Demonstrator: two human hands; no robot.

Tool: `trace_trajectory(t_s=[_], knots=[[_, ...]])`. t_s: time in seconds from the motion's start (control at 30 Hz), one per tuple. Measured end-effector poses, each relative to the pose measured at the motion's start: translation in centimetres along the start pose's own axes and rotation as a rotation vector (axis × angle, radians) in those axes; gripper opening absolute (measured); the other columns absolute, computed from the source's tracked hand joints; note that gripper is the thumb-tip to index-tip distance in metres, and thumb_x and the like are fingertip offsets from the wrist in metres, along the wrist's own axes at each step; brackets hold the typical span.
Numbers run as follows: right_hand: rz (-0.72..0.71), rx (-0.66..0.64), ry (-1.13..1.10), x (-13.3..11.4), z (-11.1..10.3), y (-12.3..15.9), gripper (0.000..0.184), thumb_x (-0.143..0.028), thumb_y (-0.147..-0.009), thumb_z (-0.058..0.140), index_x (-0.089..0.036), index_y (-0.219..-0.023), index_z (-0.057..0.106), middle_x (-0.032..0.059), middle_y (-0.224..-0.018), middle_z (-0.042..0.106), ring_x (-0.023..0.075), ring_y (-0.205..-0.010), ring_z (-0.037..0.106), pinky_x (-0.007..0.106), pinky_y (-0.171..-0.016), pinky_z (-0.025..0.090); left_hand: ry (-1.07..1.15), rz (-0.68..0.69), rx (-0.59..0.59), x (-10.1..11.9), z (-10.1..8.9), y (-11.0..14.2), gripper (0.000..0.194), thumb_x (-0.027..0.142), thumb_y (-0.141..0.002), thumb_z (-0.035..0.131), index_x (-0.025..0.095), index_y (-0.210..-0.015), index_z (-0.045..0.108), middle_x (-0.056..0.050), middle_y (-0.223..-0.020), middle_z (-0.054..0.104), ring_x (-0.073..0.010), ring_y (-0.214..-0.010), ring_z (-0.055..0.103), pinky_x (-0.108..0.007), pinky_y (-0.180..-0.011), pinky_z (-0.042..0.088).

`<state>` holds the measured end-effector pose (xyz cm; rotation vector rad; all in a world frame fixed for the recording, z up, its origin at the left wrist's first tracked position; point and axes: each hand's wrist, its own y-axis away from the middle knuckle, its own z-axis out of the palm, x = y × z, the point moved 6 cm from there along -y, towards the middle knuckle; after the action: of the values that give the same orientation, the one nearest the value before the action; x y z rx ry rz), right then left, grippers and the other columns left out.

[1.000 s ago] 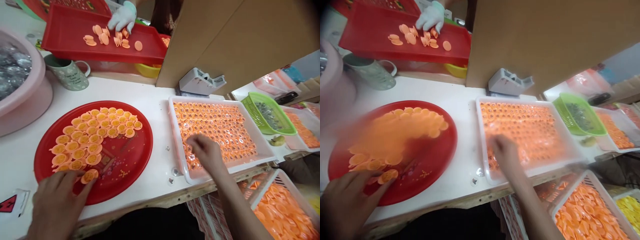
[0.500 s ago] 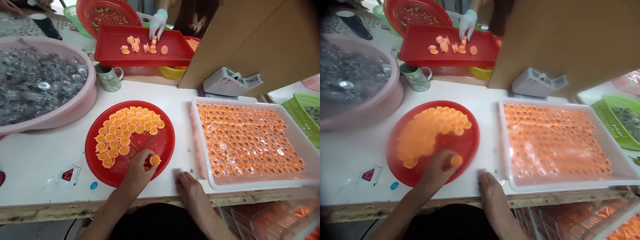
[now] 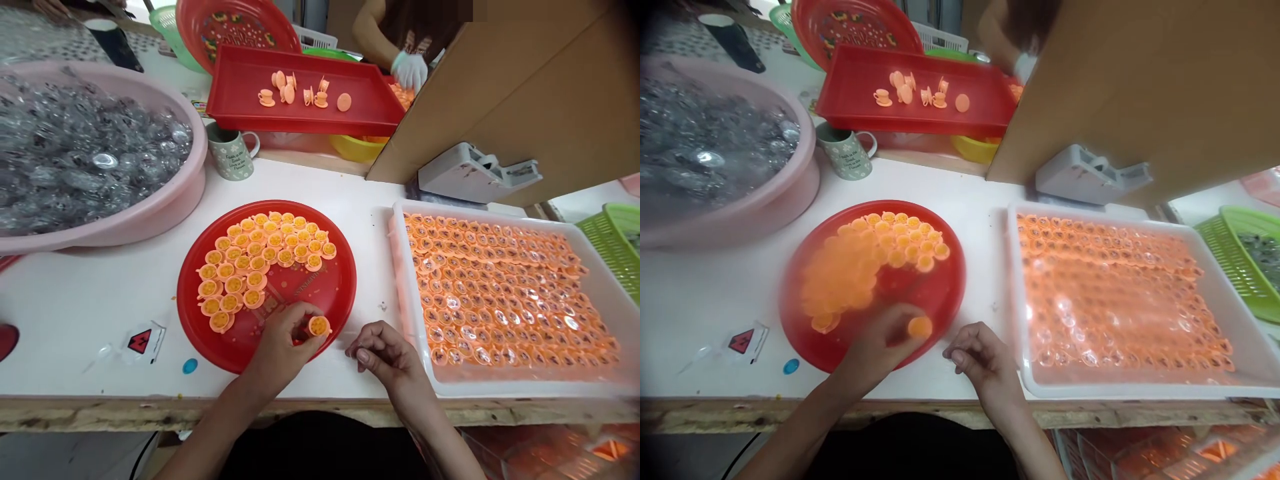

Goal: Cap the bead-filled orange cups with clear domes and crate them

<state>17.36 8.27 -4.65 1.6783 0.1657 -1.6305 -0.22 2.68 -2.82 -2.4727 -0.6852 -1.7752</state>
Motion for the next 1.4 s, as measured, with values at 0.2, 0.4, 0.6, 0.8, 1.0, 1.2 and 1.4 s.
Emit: trace_trajectory(t_s=[0.2,0.4,0.6,0.8,1.0,1.2,1.4], knots=[[-0.056,0.004,-0.002,-1.2,0.7,-1.0,0.016,-0.032,-0.081,0.072,-0.019,-0.083,0.063,0.0017,-0.077,0.066,0.0152,-0.072,0.06,0.028,-0.069,0.048,0.117,0.022,-0.045,1.0,0.4,0.3,0.016,0.013,-0.075,0.064,0.021,-0.09,0.064,0.0,-0.085,0.068,-0.0164,-0.08,0.065,-0.026,-0.071,0.055],[-0.072,0.031,0.022,-1.7,0.7,-1.7,0.014,-0.029,-0.075,0.078,-0.02,-0.074,0.067,-0.001,-0.074,0.062,0.0127,-0.071,0.056,0.024,-0.066,0.046,0.187,-0.012,0.033,0.6,0.7,0.4,0.011,0.016,-0.076,0.066,0.02,-0.086,0.063,0.0,-0.085,0.068,-0.0157,-0.08,0.066,-0.024,-0.07,0.056],[-0.016,0.063,-0.146,-0.5,1.8,-1.6,0.013,-0.028,-0.074,0.078,-0.019,-0.077,0.07,0.0005,-0.071,0.069,0.0114,-0.062,0.059,0.024,-0.062,0.049,0.121,0.058,0.176,-0.7,1.3,0.3,0.015,0.012,-0.073,0.067,0.02,-0.085,0.062,-0.001,-0.082,0.066,-0.0157,-0.074,0.066,-0.024,-0.063,0.055],[-0.021,0.242,-0.164,0.5,1.4,-2.1,0.02,-0.031,-0.069,0.081,-0.017,-0.074,0.068,0.0011,-0.064,0.068,0.0128,-0.056,0.061,0.025,-0.057,0.05,0.147,0.233,0.058,0.2,2.6,1.0,0.025,0.011,-0.083,0.059,0.022,-0.104,0.067,-0.01,-0.112,0.066,-0.0224,-0.103,0.064,-0.032,-0.084,0.058],[-0.117,0.322,-0.016,0.2,0.7,-1.8,0.017,-0.031,-0.073,0.078,-0.018,-0.073,0.067,0.0008,-0.064,0.067,0.0141,-0.059,0.061,0.027,-0.06,0.05,0.158,0.202,-0.006,0.0,3.2,1.7,0.031,0.016,-0.088,0.057,0.022,-0.118,0.061,-0.01,-0.121,0.065,-0.0235,-0.111,0.063,-0.034,-0.091,0.057],[-0.188,0.332,0.081,-0.2,1.2,-1.3,0.01,-0.026,-0.077,0.074,-0.02,-0.075,0.066,0.0001,-0.066,0.067,0.0154,-0.063,0.062,0.027,-0.061,0.052,0.144,0.313,0.073,0.8,2.6,1.4,0.021,0.014,-0.087,0.058,0.022,-0.105,0.066,-0.007,-0.109,0.069,-0.0185,-0.101,0.067,-0.026,-0.084,0.057],[-0.492,0.428,0.433,-2.7,1.7,0.0,0.009,-0.014,-0.082,0.065,-0.021,-0.077,0.068,0.0013,-0.074,0.067,0.0159,-0.069,0.063,0.027,-0.064,0.051,0.165,0.31,0.067,0.9,2.6,1.4,0.024,0.01,-0.085,0.059,0.023,-0.104,0.067,-0.005,-0.107,0.07,-0.0165,-0.099,0.067,-0.023,-0.082,0.057]])
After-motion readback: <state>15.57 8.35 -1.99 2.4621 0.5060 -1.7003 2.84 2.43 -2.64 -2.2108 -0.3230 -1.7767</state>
